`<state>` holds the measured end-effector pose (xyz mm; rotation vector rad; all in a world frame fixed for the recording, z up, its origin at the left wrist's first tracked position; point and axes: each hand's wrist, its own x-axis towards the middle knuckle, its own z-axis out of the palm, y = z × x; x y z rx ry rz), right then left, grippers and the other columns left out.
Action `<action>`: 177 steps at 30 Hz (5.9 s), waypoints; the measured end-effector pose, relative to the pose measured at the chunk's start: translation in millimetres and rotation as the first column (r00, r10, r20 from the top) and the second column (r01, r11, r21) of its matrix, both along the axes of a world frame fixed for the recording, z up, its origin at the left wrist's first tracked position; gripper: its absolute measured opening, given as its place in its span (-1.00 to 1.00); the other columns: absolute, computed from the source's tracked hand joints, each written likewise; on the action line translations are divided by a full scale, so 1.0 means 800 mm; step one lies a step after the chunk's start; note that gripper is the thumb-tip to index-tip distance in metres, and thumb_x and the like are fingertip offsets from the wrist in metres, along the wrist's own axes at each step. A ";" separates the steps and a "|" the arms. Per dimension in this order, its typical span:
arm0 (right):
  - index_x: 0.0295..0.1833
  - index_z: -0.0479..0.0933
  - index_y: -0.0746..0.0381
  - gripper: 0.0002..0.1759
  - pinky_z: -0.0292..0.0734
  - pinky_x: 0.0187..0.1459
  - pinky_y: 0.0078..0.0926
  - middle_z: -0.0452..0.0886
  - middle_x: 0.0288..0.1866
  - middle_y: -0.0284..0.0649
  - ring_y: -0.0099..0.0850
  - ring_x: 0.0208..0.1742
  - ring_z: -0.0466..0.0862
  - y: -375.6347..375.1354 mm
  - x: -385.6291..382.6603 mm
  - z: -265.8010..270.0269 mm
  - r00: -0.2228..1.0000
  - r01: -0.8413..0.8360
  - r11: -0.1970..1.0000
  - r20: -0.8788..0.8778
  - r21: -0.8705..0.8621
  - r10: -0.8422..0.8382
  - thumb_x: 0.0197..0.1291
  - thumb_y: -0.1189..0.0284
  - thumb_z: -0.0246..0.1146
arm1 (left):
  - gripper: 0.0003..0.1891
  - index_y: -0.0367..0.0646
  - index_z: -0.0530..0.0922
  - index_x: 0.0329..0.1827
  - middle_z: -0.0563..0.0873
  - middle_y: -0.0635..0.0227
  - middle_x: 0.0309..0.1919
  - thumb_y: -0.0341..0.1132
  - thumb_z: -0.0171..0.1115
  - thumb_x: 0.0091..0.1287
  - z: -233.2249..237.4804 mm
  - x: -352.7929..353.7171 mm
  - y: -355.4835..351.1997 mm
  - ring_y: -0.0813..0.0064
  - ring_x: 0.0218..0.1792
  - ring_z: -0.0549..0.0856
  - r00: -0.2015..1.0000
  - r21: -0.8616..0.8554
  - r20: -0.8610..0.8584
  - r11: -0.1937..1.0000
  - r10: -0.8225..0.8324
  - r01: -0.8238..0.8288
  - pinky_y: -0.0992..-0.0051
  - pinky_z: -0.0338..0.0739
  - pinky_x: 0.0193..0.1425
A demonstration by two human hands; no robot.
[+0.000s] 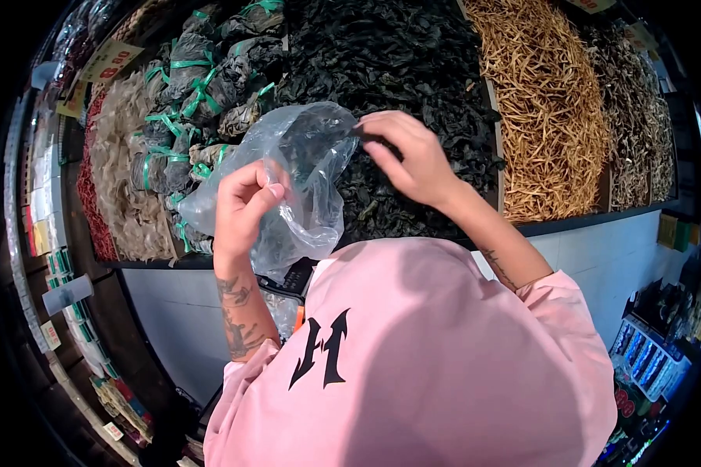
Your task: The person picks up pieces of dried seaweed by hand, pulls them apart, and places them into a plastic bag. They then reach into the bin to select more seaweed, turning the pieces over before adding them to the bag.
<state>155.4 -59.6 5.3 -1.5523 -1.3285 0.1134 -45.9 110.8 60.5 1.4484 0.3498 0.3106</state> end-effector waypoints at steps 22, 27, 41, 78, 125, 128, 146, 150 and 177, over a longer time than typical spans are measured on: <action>-0.17 0.59 0.34 -0.76 0.53 -0.04 -0.14 0.65 -0.22 -0.01 -0.02 -0.14 0.65 -0.031 -0.041 -0.014 0.944 -0.297 0.646 -0.116 -0.703 0.307 0.23 0.37 0.21 | -0.77 -0.21 0.36 -0.54 0.52 0.45 -0.47 -0.52 0.18 0.27 0.017 -0.014 -0.007 0.66 -0.37 0.48 0.972 0.126 -0.221 0.991 0.079 -0.052 0.63 0.36 -0.25; -0.11 0.60 0.36 -0.73 0.55 -0.09 -0.22 0.67 -0.26 -0.02 -0.06 -0.19 0.66 -0.047 -0.029 -0.004 0.988 -0.150 0.896 -0.096 -0.418 0.121 0.25 0.36 0.23 | -0.77 -0.19 0.35 -0.47 0.43 0.49 -0.49 -0.50 0.28 0.21 0.022 -0.007 -0.026 0.69 -0.43 0.39 0.971 0.271 -0.122 0.948 0.205 -0.166 0.66 0.31 -0.32; 0.14 0.50 0.31 -0.60 0.54 -0.40 -0.31 0.62 -0.33 -0.11 -0.17 -0.41 0.65 -0.109 -0.055 -0.008 0.950 0.280 0.932 -0.070 -0.230 -0.303 0.20 0.40 0.25 | -0.22 -0.19 -0.29 0.59 0.43 0.26 0.16 -0.25 0.00 0.50 -0.027 0.057 -0.192 0.59 0.02 0.47 0.961 -0.184 -0.184 0.968 -0.207 0.174 0.51 0.43 0.08; 0.07 0.54 0.37 -0.76 0.52 -0.42 -0.63 0.57 -0.36 -0.29 -0.57 -0.44 0.58 -0.151 0.100 -0.062 0.472 0.472 0.824 -0.701 -0.312 -0.535 0.34 0.56 0.13 | -0.58 -0.19 0.42 0.23 0.63 0.21 0.08 -0.11 -0.16 0.52 -0.106 0.087 -0.186 0.38 0.00 0.64 0.929 -0.787 -0.239 0.616 -0.281 -0.016 0.39 0.54 0.01; 0.24 0.42 0.42 -0.58 0.60 -0.24 -0.51 0.67 -0.10 -0.02 -0.44 -0.34 0.67 -0.151 0.047 -0.007 0.263 0.102 0.988 -0.954 -0.120 -0.143 0.36 0.45 -0.06 | -0.83 -0.19 0.55 -0.04 0.64 0.33 -0.29 -0.32 0.19 0.40 -0.110 0.086 -0.186 0.53 -0.31 0.64 0.979 -0.718 -0.141 0.696 -0.145 0.000 0.55 0.56 -0.28; 0.23 0.42 0.40 -0.60 0.60 -0.25 -0.53 0.67 -0.11 -0.04 -0.45 -0.33 0.68 -0.146 0.035 -0.008 0.261 0.058 0.990 -0.955 -0.129 -0.140 0.38 0.44 -0.04 | -0.82 -0.17 0.53 -0.03 0.62 0.39 -0.31 -0.34 0.25 0.37 -0.111 0.086 -0.187 0.58 -0.32 0.61 0.981 -0.717 -0.158 0.696 -0.112 -0.036 0.58 0.54 -0.29; 0.03 0.58 0.37 -0.75 0.55 -0.17 -0.59 0.66 -0.23 -0.32 -0.60 -0.31 0.59 -0.123 -0.026 -0.018 0.291 -0.093 0.987 -0.951 -0.133 -0.101 0.36 0.43 0.17 | -0.78 -0.19 0.55 -0.08 0.64 0.45 -0.34 -0.24 0.26 0.38 -0.110 0.085 -0.189 0.66 -0.38 0.61 0.993 -0.620 -0.115 0.784 -0.042 -0.038 0.66 0.48 -0.33; -0.04 0.58 0.37 -0.78 0.57 -0.19 -0.55 0.68 -0.21 -0.28 -0.56 -0.35 0.63 -0.125 -0.022 -0.008 0.289 -0.090 0.988 -0.953 -0.126 -0.095 0.36 0.44 0.15 | -0.79 -0.20 0.55 -0.08 0.63 0.45 -0.35 -0.27 0.26 0.37 -0.106 0.087 -0.190 0.65 -0.39 0.61 0.995 -0.629 -0.101 0.775 -0.004 -0.061 0.65 0.48 -0.34; 0.04 0.63 0.27 -0.69 0.40 -0.27 -0.74 0.51 -0.24 -0.42 -0.71 -0.32 0.47 -0.138 -0.002 -0.021 0.779 -0.052 0.960 -0.613 -0.276 -0.134 0.14 0.52 0.32 | -0.65 -0.10 0.51 0.08 0.69 0.40 -0.15 -0.23 0.35 0.28 -0.114 0.081 -0.186 0.63 -0.23 0.67 0.978 -0.670 -0.155 0.742 -0.140 0.000 0.57 0.54 -0.29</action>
